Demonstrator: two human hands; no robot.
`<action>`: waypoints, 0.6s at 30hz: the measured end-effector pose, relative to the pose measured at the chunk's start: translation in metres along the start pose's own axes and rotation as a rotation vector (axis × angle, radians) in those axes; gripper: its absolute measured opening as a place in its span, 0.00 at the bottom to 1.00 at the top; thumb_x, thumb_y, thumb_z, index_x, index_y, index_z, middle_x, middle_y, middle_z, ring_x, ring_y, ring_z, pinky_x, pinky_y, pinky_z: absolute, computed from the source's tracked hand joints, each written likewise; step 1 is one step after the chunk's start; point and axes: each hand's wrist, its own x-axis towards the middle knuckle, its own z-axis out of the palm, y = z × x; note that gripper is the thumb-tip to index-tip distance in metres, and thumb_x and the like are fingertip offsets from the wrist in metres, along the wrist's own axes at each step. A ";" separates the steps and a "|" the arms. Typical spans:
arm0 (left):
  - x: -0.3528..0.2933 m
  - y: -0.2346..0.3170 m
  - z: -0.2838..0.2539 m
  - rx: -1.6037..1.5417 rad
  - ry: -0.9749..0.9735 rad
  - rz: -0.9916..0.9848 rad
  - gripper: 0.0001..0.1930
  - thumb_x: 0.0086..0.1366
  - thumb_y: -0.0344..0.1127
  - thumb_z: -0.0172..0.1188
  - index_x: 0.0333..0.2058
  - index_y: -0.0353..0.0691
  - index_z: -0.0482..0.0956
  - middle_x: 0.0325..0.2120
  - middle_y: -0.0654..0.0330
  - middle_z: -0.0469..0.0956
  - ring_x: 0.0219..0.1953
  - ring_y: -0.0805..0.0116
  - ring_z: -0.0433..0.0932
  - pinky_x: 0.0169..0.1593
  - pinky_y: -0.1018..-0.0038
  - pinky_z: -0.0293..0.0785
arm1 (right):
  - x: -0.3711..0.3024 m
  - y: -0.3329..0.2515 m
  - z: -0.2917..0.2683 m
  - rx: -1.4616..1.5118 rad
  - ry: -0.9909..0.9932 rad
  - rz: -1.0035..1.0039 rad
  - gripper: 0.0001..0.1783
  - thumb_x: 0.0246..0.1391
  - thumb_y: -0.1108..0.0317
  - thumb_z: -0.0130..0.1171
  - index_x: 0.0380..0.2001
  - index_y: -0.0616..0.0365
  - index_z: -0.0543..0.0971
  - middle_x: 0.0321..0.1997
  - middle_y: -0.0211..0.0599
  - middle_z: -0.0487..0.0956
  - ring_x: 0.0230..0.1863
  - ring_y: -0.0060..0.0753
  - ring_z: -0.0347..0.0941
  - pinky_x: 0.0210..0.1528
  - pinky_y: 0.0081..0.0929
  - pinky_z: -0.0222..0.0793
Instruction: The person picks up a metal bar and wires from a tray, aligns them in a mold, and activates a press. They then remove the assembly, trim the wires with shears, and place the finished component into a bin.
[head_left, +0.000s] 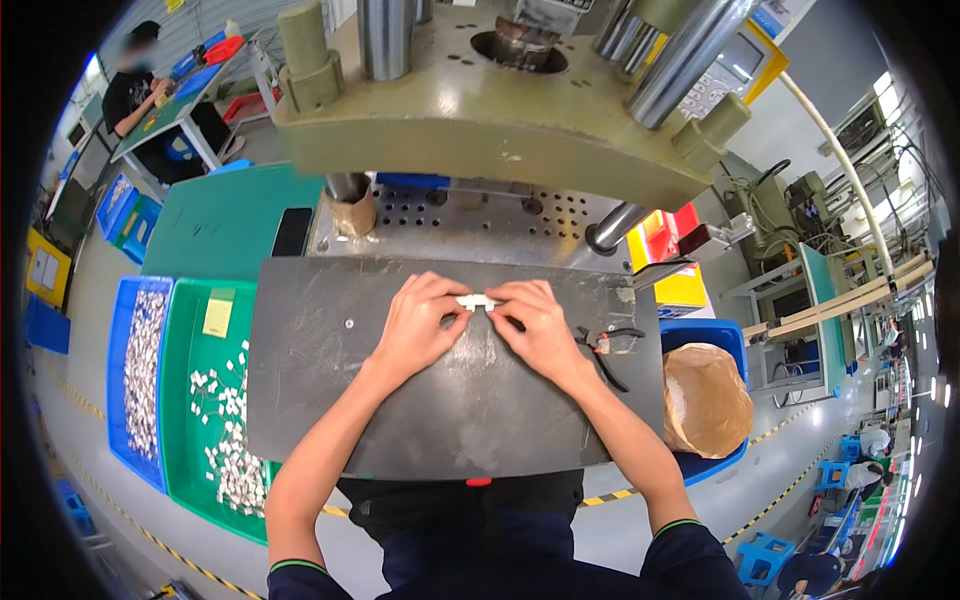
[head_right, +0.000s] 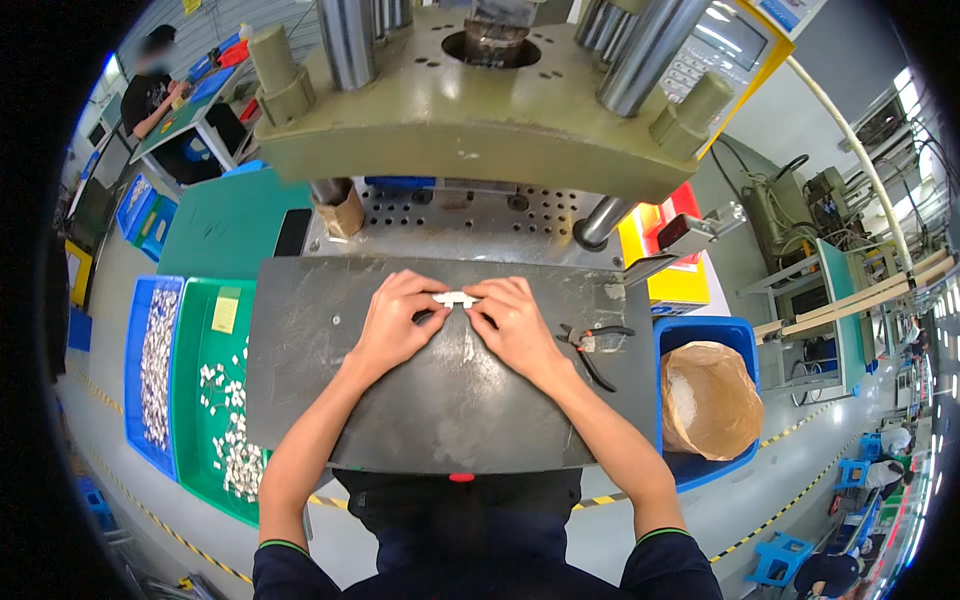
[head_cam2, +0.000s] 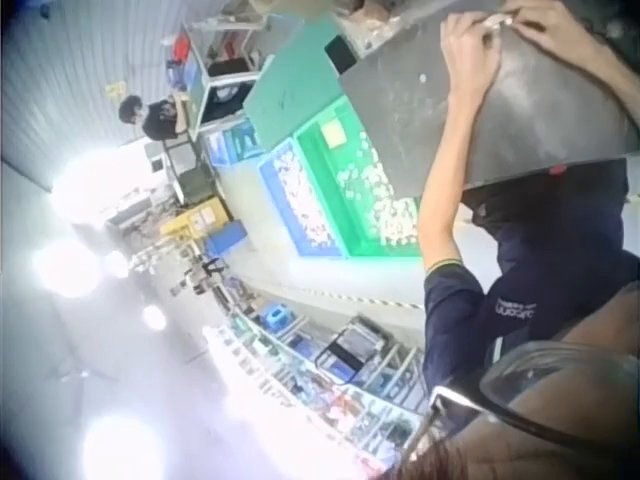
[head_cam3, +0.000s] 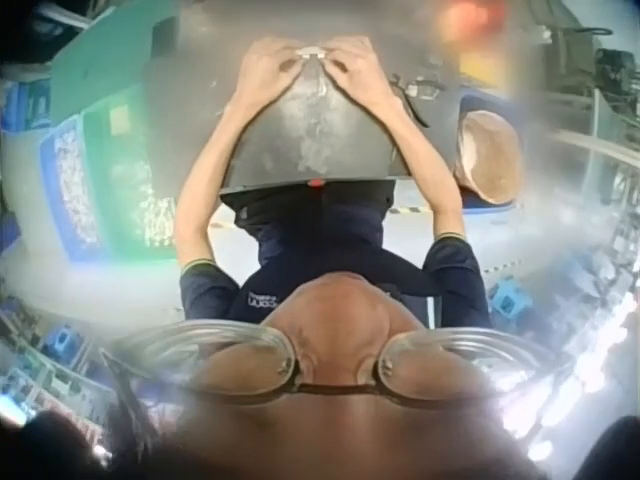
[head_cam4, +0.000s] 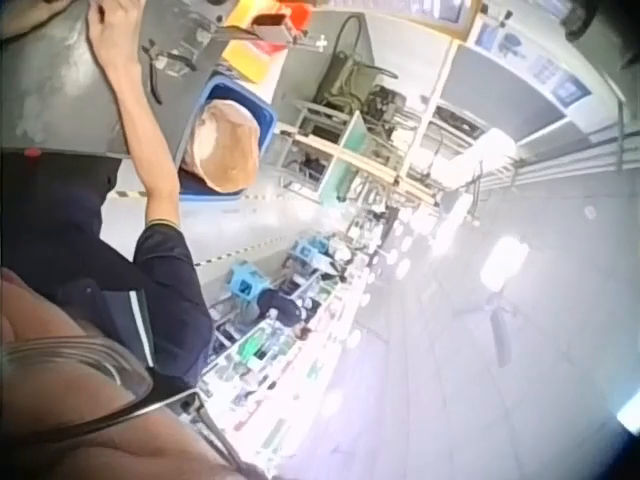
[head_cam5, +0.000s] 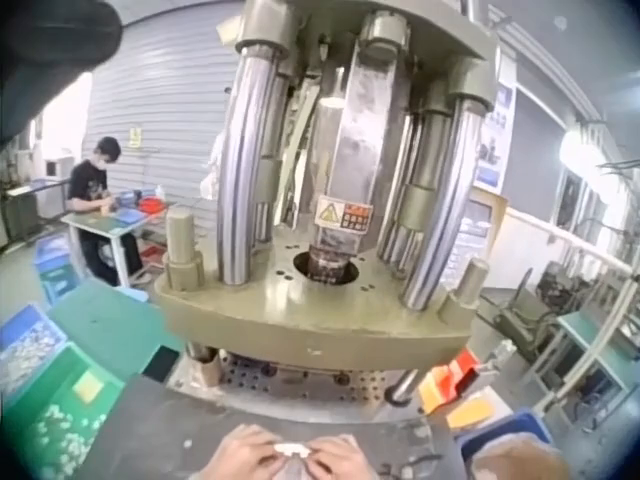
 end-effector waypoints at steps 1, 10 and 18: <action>-0.004 0.003 0.000 -0.013 -0.001 0.001 0.03 0.55 0.27 0.72 0.27 0.37 0.87 0.39 0.61 0.87 0.42 0.58 0.81 0.49 0.63 0.74 | -0.001 -0.002 -0.002 -0.014 0.007 -0.019 0.04 0.53 0.76 0.70 0.31 0.64 0.83 0.47 0.38 0.86 0.51 0.42 0.81 0.58 0.41 0.69; 0.008 -0.003 -0.010 0.001 -0.038 0.055 0.03 0.55 0.28 0.72 0.28 0.36 0.87 0.39 0.61 0.87 0.43 0.61 0.82 0.52 0.64 0.73 | 0.014 0.007 -0.014 0.019 -0.029 -0.010 0.06 0.51 0.75 0.73 0.32 0.62 0.86 0.47 0.36 0.87 0.48 0.41 0.82 0.55 0.36 0.74; 0.010 -0.007 -0.027 -0.018 -0.131 0.085 0.03 0.55 0.26 0.71 0.27 0.34 0.85 0.46 0.61 0.84 0.51 0.58 0.79 0.59 0.62 0.71 | 0.006 0.013 -0.025 0.121 -0.070 0.133 0.08 0.49 0.72 0.75 0.32 0.61 0.87 0.43 0.32 0.73 0.48 0.41 0.72 0.51 0.36 0.73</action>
